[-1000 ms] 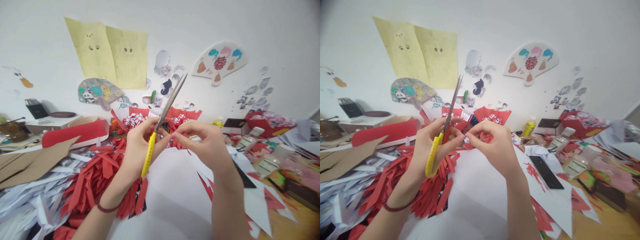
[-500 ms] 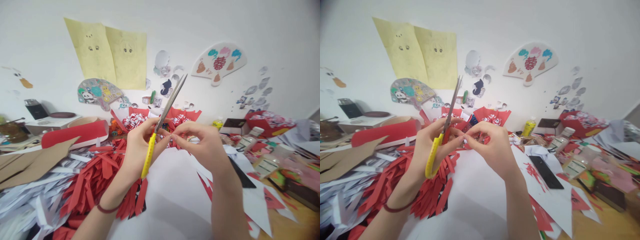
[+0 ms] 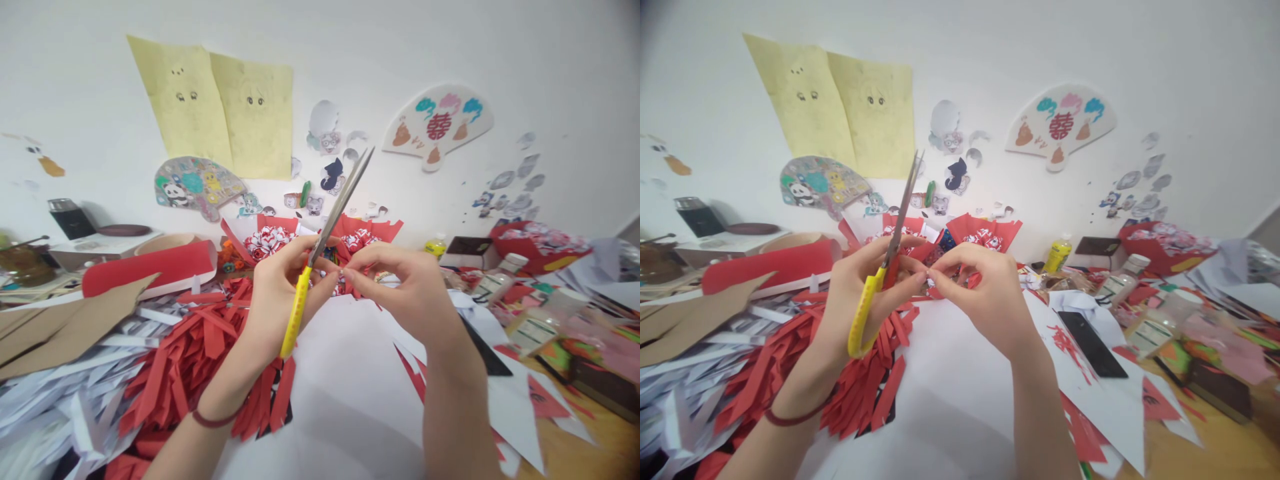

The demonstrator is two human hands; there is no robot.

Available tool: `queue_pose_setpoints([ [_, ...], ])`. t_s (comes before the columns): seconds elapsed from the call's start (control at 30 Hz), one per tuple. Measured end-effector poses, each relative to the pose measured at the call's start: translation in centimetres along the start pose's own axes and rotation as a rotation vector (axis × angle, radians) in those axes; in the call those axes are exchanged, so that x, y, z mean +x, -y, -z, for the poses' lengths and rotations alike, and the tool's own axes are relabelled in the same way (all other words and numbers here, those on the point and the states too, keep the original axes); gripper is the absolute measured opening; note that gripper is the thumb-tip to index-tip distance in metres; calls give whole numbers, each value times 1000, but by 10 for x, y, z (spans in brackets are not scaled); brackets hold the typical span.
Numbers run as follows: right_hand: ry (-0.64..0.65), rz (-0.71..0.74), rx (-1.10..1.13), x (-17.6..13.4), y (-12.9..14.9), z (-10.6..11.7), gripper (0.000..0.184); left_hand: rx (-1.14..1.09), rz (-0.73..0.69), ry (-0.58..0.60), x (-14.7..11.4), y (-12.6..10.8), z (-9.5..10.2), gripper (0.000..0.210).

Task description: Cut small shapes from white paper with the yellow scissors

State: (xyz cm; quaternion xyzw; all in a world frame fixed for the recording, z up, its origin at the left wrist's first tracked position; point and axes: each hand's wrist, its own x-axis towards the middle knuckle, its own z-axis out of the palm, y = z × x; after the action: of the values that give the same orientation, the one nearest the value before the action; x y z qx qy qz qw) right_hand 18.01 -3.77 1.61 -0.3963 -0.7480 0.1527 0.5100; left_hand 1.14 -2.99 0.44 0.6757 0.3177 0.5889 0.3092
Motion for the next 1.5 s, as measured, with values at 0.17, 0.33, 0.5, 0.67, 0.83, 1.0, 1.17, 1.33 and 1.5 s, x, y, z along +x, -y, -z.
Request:
queue_pose_setpoints([
  [0.17,-4,-18,23,-1,0,2,6,10,1,18,1,-2,2,34],
  [0.33,9,-26,18,0,0,2,6,13,-8,12,1,-1,3,35],
  [0.5,24,-26,29,0,-1,2,6,6,13,-14,1,-1,2,41],
  [0.67,33,-33,35,0,-1,2,7,-13,26,-1,1,0,2,46],
  [0.83,49,-30,26,1,-2,2,7,-32,33,6,3,2,1,46],
  [1.0,64,-14,23,1,-2,3,7,-43,58,20,4,2,1,48],
  [1.17,63,-14,23,0,-2,3,7,-46,71,23,4,1,1,48],
  [1.33,46,-15,15,0,-2,5,8,-31,59,14,4,0,1,45],
  [1.5,16,-12,-1,0,-2,7,9,-6,50,-1,4,-1,1,42],
])
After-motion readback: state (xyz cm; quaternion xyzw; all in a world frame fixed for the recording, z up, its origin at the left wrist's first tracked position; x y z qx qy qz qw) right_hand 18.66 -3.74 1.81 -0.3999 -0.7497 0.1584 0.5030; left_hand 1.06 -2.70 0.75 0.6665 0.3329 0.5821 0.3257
